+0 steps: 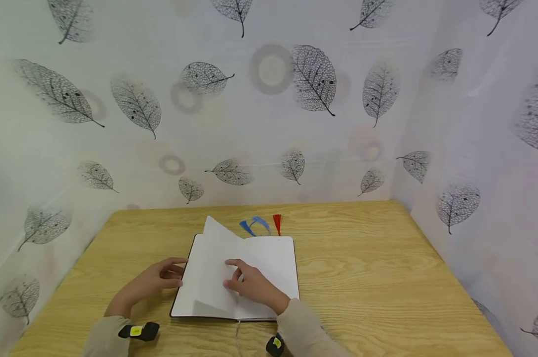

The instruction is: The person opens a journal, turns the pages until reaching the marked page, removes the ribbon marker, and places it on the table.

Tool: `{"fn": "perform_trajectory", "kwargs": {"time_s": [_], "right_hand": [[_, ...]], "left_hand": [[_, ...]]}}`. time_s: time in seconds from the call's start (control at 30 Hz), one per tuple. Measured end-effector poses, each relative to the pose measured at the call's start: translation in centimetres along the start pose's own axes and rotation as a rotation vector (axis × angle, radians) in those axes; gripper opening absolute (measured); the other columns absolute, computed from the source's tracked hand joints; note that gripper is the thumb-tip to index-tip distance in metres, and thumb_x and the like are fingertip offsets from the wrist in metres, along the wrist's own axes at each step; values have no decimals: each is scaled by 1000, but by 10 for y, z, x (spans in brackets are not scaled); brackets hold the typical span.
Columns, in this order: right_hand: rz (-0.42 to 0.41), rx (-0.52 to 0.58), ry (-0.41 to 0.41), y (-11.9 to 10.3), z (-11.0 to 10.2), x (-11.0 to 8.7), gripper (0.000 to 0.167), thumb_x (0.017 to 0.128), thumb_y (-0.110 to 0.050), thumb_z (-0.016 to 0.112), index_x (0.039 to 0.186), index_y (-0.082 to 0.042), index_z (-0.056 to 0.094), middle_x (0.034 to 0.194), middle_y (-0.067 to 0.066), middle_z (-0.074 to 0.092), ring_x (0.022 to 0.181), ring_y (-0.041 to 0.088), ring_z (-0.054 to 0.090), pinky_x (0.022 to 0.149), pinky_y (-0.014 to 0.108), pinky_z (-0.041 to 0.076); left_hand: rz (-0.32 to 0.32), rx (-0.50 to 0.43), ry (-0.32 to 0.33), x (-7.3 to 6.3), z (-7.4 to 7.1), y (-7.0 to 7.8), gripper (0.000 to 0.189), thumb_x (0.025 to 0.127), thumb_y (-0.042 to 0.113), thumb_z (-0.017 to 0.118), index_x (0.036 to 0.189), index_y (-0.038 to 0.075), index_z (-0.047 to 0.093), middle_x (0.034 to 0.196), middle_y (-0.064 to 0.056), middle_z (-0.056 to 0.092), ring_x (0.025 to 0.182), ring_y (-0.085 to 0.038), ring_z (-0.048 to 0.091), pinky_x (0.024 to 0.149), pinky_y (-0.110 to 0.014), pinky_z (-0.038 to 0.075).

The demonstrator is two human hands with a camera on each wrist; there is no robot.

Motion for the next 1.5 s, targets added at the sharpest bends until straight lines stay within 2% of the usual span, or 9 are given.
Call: {"fn": "perform_trajectory", "kwargs": {"time_s": [0.17, 0.33, 0.6, 0.77, 0.87, 1.07, 1.4, 1.5], "right_hand": [[-2, -136, 40, -1, 4, 2, 53, 93, -24, 64, 139, -5, 47, 88, -2, 59, 67, 2, 50, 58, 19, 43], [36, -276, 85, 0, 7, 6, 52, 89, -26, 69, 135, -9, 51, 79, -10, 56, 60, -1, 45, 54, 17, 37], [95, -342, 105, 3, 9, 9, 51, 86, -28, 72, 132, -12, 56, 70, -11, 51, 55, 1, 42, 50, 18, 33], [105, -372, 107, -1, 10, 9, 50, 85, -29, 73, 130, -13, 57, 68, -11, 51, 54, 2, 41, 50, 20, 33], [114, -401, 111, -3, 10, 10, 50, 84, -29, 74, 129, -14, 58, 67, -11, 50, 54, 3, 41, 50, 20, 33], [154, -453, 107, -1, 12, 12, 50, 82, -27, 76, 128, -15, 60, 67, -10, 50, 55, 4, 41, 50, 22, 33], [182, -490, 105, 1, 14, 14, 50, 82, -29, 75, 128, -16, 61, 69, -9, 51, 58, 6, 44, 52, 24, 35], [182, -482, 106, 1, 13, 14, 50, 82, -29, 75, 128, -16, 61, 70, -9, 51, 58, 6, 44, 52, 24, 35]], "left_hand": [[17, -12, -13, -1, -2, 1, 65, 87, 28, 72, 141, 4, 45, 125, -22, 57, 113, -33, 56, 90, -44, 49], [22, -20, -21, -1, -3, 2, 65, 88, 27, 70, 142, 2, 43, 126, -24, 57, 114, -35, 56, 90, -43, 49], [33, -16, -20, -4, -4, 5, 63, 89, 26, 69, 140, -1, 44, 127, -25, 57, 114, -36, 57, 90, -44, 50], [13, 4, 23, -6, -10, 8, 61, 89, 26, 69, 140, 1, 45, 127, -21, 58, 113, -33, 58, 91, -44, 50], [25, 9, 43, -6, -11, 13, 59, 89, 24, 69, 139, 1, 46, 125, -20, 59, 111, -30, 59, 88, -38, 51], [77, -9, -1, -2, 2, 23, 55, 91, 22, 66, 138, 0, 47, 126, -21, 58, 111, -31, 56, 85, -31, 50], [91, 43, -41, 11, 24, 29, 51, 88, 24, 70, 132, 3, 55, 127, -17, 60, 115, -33, 55, 96, -46, 45], [60, 61, -42, 13, 29, 28, 50, 87, 26, 71, 131, 7, 57, 128, -13, 61, 117, -31, 54, 98, -49, 43]]}}
Point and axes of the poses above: each hand's wrist, its own x-axis towards the middle knuckle, its own z-axis out of the palm, y = z × x, the point moved 8 cm from there along x, towards the middle knuckle
